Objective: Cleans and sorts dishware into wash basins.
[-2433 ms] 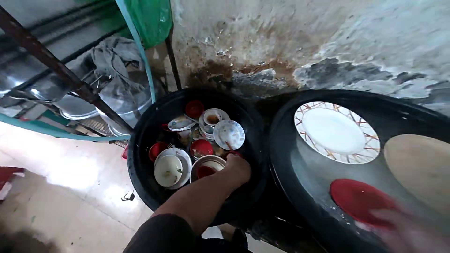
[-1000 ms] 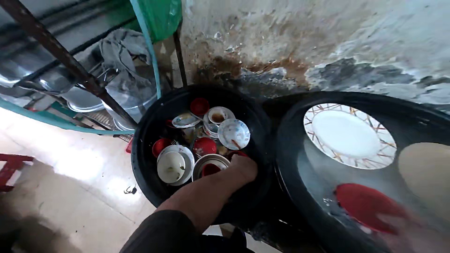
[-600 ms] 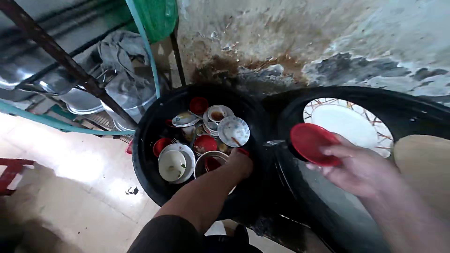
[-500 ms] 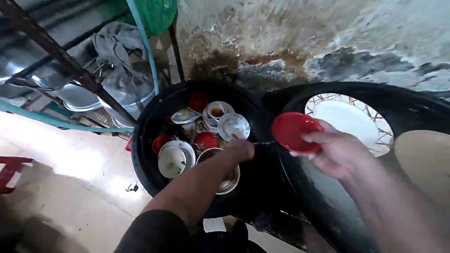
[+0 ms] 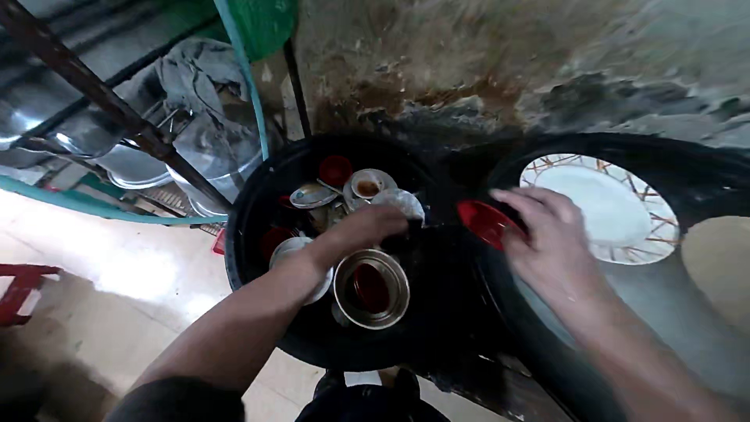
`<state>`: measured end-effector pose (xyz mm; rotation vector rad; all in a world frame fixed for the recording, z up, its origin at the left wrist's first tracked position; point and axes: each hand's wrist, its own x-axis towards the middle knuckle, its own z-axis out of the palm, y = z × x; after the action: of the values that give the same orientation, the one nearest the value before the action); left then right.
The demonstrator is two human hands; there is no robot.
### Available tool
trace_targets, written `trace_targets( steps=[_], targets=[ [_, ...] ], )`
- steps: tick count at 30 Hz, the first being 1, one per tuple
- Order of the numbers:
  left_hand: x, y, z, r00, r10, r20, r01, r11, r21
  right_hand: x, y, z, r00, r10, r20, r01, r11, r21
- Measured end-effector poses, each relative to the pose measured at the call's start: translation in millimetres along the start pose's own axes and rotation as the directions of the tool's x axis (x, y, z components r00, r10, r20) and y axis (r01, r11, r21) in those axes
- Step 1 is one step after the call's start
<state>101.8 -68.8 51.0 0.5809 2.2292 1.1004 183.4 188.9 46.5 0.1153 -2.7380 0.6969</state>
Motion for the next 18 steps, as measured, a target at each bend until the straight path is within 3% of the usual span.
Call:
trace_targets(
  steps=[1,3,4,6,9,13,15,18],
  targets=[
    [-15.8,-5.6,10.4,0.991,0.125,0.042,-0.131,0.965,0.227,-14.3,13.9,-7.5,0.999,0.034,0.005,-0.034,0.999,-0.015],
    [-43.7,-32.1,35.6,0.926,0.328,0.188,-0.375,0.732,0.569,-48.0,51.4,-18.4,0.997,0.079,-0.011,-0.080,0.992,-0.095],
    [-53.6,-48.9,44.6,0.899,0.340,0.278,-0.436,0.630,0.642,-65.2,69.5,-24.7,0.992,0.123,-0.002,-0.123,0.984,-0.128],
    [-66.6,-74.1,52.4,0.883,0.224,0.413,-0.458,0.606,0.650,-96.0,96.8,-37.2,0.978,0.206,0.022,-0.199,0.964,-0.179],
    [-70.4,-86.4,58.5,0.905,0.094,0.415,-0.371,0.649,0.663,-127.7,112.3,-47.5,0.940,0.335,0.057,-0.315,0.922,-0.225],
    [-62.7,-64.7,76.3,0.972,-0.123,0.201,-0.006,0.840,0.542,-150.9,131.3,-34.7,0.890,0.454,0.030,-0.439,0.875,-0.205],
    [-57.3,-42.0,76.8,0.958,-0.192,0.214,0.058,0.859,0.508,-158.8,137.7,-30.4,0.783,0.620,0.054,-0.621,0.784,-0.001],
    [-31.7,-25.0,53.3,0.992,-0.098,0.080,0.042,0.851,0.523,-158.5,129.1,-37.8,0.510,0.842,0.174,-0.814,0.408,0.414]
  ],
)
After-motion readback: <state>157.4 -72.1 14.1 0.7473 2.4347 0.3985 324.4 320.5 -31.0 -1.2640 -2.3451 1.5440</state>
